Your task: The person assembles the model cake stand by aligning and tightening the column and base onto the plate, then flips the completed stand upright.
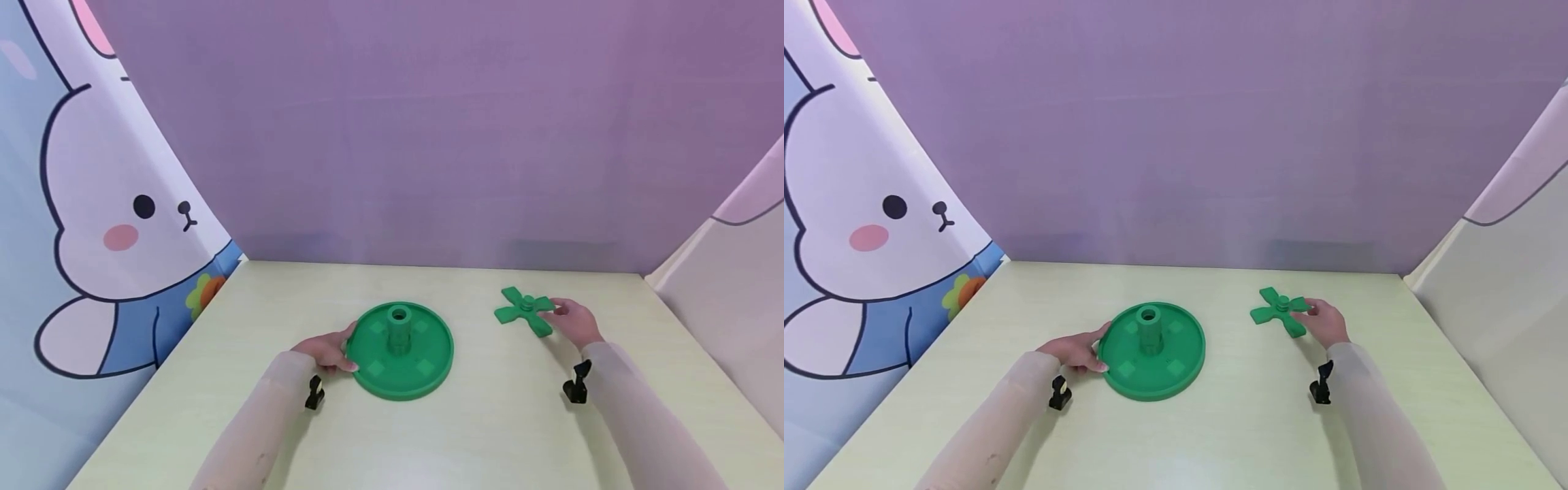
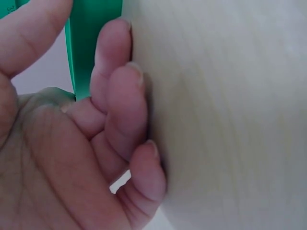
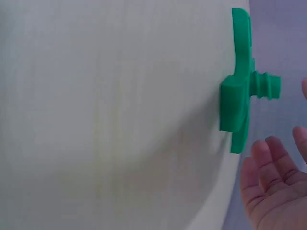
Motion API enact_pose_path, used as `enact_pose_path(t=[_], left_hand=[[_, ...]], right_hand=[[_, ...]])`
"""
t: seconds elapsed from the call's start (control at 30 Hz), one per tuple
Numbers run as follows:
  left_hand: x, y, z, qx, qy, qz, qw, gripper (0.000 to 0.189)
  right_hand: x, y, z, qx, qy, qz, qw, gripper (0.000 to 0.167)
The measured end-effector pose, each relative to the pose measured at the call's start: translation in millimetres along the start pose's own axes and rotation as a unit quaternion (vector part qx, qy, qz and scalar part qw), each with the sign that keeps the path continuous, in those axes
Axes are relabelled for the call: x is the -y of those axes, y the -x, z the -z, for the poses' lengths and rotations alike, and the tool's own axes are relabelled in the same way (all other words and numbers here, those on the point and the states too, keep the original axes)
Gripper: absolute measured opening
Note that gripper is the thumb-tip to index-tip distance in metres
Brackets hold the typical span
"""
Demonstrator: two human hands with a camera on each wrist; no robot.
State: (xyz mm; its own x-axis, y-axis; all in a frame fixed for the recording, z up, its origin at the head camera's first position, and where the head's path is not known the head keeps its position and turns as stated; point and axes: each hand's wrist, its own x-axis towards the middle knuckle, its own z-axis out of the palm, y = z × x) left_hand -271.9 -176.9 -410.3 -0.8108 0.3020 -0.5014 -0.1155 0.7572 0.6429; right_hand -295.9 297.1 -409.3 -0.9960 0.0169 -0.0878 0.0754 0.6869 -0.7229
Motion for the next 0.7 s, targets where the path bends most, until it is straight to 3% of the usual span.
enact_pose_path(t=[0.27, 0.7], left_hand=[[0.7, 3.3, -1.2, 0.005, 0.02, -0.008, 0.9998, 0.099], [-0.2, -0.3, -0.9, -0.004, 0.0, 0.003, 1.0, 0.099]], right_hand=[[-17, -5.2, -3, 0.047, -0.013, -0.025, 0.9985, 0.066], [-18, -17.9, -9, 0.074, 0.073, 0.014, 0.9945, 0.071]])
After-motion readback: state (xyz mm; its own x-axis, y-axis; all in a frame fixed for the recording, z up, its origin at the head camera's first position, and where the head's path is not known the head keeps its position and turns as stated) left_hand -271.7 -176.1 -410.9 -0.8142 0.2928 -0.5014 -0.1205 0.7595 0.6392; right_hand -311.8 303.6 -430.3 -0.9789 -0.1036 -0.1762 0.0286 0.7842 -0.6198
